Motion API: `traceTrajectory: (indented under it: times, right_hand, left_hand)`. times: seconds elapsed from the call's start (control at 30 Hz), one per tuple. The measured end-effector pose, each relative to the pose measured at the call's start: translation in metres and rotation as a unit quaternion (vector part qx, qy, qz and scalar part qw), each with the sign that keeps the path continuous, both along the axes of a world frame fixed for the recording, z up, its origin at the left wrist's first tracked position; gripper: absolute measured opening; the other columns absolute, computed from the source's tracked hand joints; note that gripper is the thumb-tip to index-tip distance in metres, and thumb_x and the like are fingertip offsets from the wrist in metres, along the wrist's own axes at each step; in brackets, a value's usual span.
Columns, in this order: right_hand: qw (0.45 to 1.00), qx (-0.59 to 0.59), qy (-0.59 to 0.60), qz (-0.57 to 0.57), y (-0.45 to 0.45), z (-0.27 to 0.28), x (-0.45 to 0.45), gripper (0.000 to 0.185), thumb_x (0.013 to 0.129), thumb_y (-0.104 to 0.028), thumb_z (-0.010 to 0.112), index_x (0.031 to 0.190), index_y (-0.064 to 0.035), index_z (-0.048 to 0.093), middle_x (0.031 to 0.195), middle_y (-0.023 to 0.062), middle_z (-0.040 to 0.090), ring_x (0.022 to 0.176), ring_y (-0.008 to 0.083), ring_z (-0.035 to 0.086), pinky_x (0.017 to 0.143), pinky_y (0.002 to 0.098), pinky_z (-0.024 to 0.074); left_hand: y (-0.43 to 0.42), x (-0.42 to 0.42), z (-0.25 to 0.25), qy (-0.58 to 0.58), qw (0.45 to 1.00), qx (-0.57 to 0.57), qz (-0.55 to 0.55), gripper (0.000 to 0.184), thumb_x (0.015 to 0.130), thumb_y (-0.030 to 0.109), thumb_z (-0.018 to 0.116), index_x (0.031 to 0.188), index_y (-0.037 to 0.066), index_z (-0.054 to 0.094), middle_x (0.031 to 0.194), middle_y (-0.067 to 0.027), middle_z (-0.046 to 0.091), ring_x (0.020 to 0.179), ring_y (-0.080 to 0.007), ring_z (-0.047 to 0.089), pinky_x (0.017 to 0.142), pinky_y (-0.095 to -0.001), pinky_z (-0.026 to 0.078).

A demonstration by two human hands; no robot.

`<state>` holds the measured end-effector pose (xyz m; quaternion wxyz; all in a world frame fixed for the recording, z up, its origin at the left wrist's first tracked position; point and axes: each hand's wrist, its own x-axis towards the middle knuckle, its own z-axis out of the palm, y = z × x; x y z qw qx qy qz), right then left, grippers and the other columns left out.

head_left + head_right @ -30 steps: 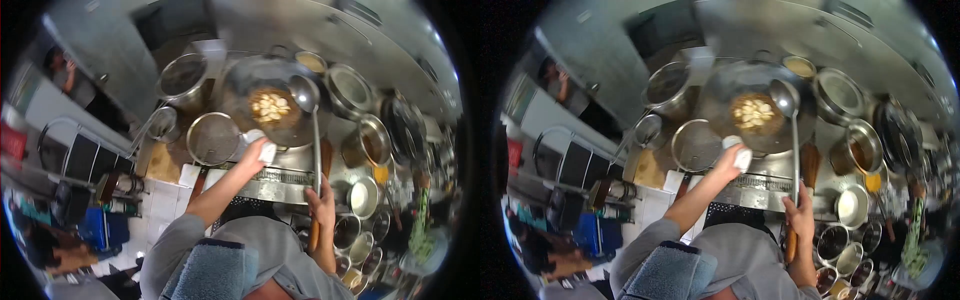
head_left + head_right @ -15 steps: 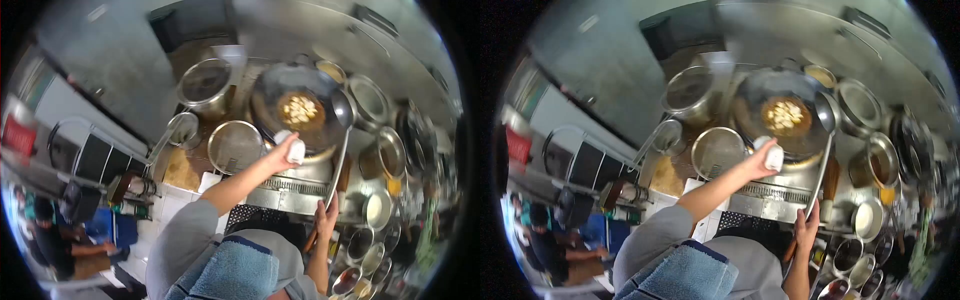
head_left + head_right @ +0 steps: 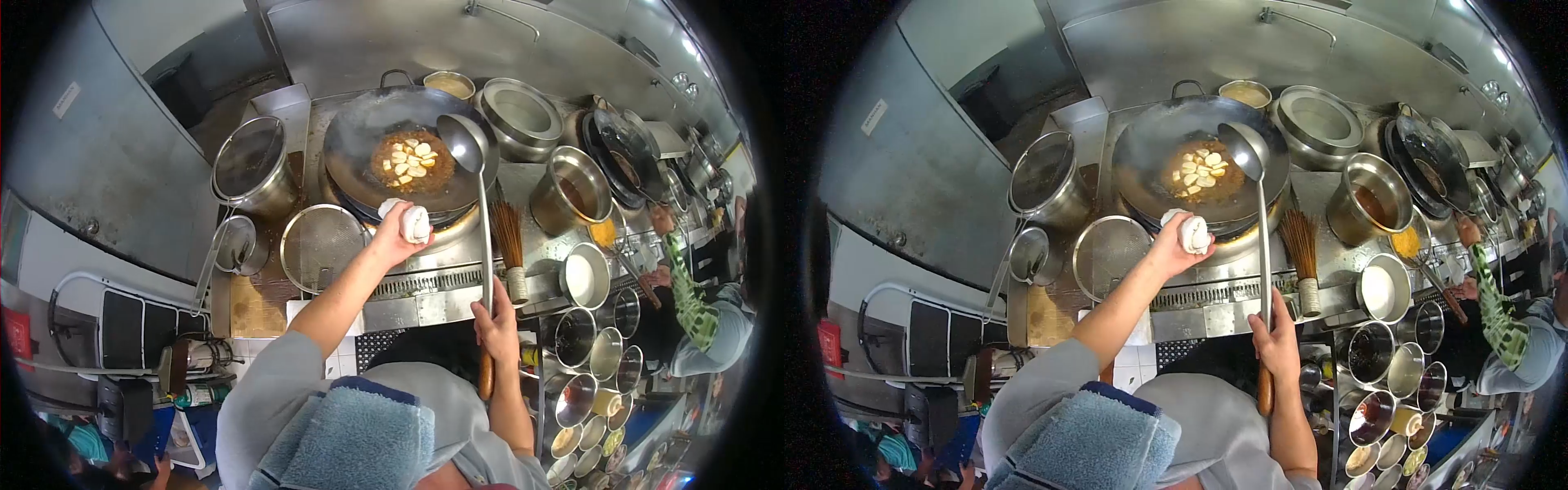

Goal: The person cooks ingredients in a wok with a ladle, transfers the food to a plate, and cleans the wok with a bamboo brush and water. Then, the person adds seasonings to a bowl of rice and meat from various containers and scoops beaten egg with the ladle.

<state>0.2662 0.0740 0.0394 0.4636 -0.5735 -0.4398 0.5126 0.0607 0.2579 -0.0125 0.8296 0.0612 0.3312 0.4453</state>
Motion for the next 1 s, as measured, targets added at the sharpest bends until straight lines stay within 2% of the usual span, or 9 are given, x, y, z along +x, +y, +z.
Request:
traceTrajectory:
  times: [0.07,0.33,0.47,0.5,0.6,0.67,0.8,0.83,1.0]
  right_hand:
    - [1.0,-0.003,0.007,0.011,0.004,0.001,0.002,0.063,0.088,-0.006,0.059,0.142,0.0014,0.028,0.072,0.0012,0.05,0.047,0.0058,0.043,0.038,0.0216,0.0352]
    - [0.999,-0.005,0.014,0.033,0.018,0.0,0.021,0.062,0.087,-0.004,0.058,0.141,0.0031,0.028,0.074,0.0012,0.049,0.046,0.0058,0.043,0.037,0.0215,0.035]
    - [0.998,-0.007,0.033,0.062,0.033,-0.001,0.039,0.062,0.087,-0.003,0.057,0.142,0.0005,0.028,0.074,0.0009,0.048,0.045,0.0058,0.042,0.036,0.021,0.0341]
    - [0.997,0.002,0.038,0.066,0.038,-0.001,0.044,0.061,0.087,-0.004,0.056,0.141,0.0009,0.029,0.068,-0.0007,0.047,0.042,0.0054,0.04,0.035,0.0209,0.0334]
    - [0.996,-0.004,0.038,0.085,0.048,0.015,0.06,0.059,0.088,-0.006,0.056,0.141,0.0015,0.03,0.058,-0.0029,0.044,0.041,0.0048,0.038,0.033,0.0205,0.0328]
    - [0.991,-0.012,0.068,0.111,0.057,0.019,0.072,0.059,0.088,-0.006,0.055,0.141,0.0013,0.03,0.061,-0.0026,0.044,0.041,0.0049,0.037,0.033,0.0205,0.0333]
    - [0.984,-0.049,0.126,0.115,0.073,0.007,0.09,0.053,0.088,-0.005,0.058,0.136,-0.0023,0.035,0.068,-0.001,0.045,0.042,0.0048,0.039,0.031,0.0204,0.0334]
    - [0.983,-0.049,0.129,0.125,0.076,0.006,0.092,0.05,0.089,-0.007,0.057,0.134,-0.0026,0.037,0.068,-0.001,0.044,0.042,0.0046,0.038,0.031,0.0202,0.0328]
    - [0.971,-0.018,0.155,0.18,0.091,0.01,0.104,0.044,0.091,-0.013,0.055,0.131,-0.0028,0.038,0.068,-0.0009,0.041,0.041,0.0041,0.035,0.031,0.0198,0.0313]
  left_hand:
    - [0.003,0.0,-0.014,0.005,1.0,-0.011,0.024,0.022,0.087,0.034,0.06,0.094,0.013,0.058,0.089,-0.007,0.06,0.084,-0.0289,0.058,0.077,-0.045,0.052]
    - [0.0,0.007,0.0,0.034,0.997,-0.051,0.049,0.018,0.085,0.029,0.064,0.092,0.014,0.058,0.086,-0.0025,0.06,0.08,-0.0224,0.059,0.073,-0.0445,0.054]
    - [0.0,0.006,0.016,0.048,0.994,-0.066,0.071,0.026,0.08,0.029,0.073,0.091,0.015,0.055,0.082,-0.0027,0.058,0.075,-0.0207,0.058,0.073,-0.0463,0.054]
    - [-0.001,0.006,0.02,0.04,0.994,-0.065,0.074,0.029,0.077,0.03,0.076,0.09,0.015,0.054,0.081,-0.0027,0.057,0.074,-0.02,0.058,0.071,-0.0456,0.054]
    - [0.005,0.009,0.009,0.039,0.993,-0.076,0.075,0.027,0.076,0.026,0.077,0.088,0.015,0.055,0.079,-0.0023,0.057,0.073,-0.0198,0.058,0.068,-0.0448,0.053]
    - [0.002,0.012,0.01,0.037,0.993,-0.067,0.092,0.02,0.075,0.018,0.074,0.081,0.013,0.056,0.073,-0.0033,0.057,0.069,-0.0209,0.058,0.065,-0.0425,0.053]
    - [0.019,0.012,-0.027,-0.024,0.998,-0.023,0.059,0.015,0.075,0.016,0.068,0.076,0.009,0.056,0.061,-0.0069,0.056,0.052,-0.0239,0.057,0.052,-0.0423,0.052]
    - [0.02,0.016,-0.03,-0.013,0.994,-0.042,0.1,0.015,0.074,0.017,0.068,0.075,0.009,0.055,0.06,-0.0082,0.057,0.05,-0.0246,0.057,0.051,-0.043,0.052]
    - [0.012,0.026,-0.008,0.078,0.983,-0.079,0.149,0.016,0.075,0.018,0.07,0.077,0.012,0.055,0.064,-0.0044,0.058,0.057,-0.0217,0.058,0.057,-0.0424,0.053]
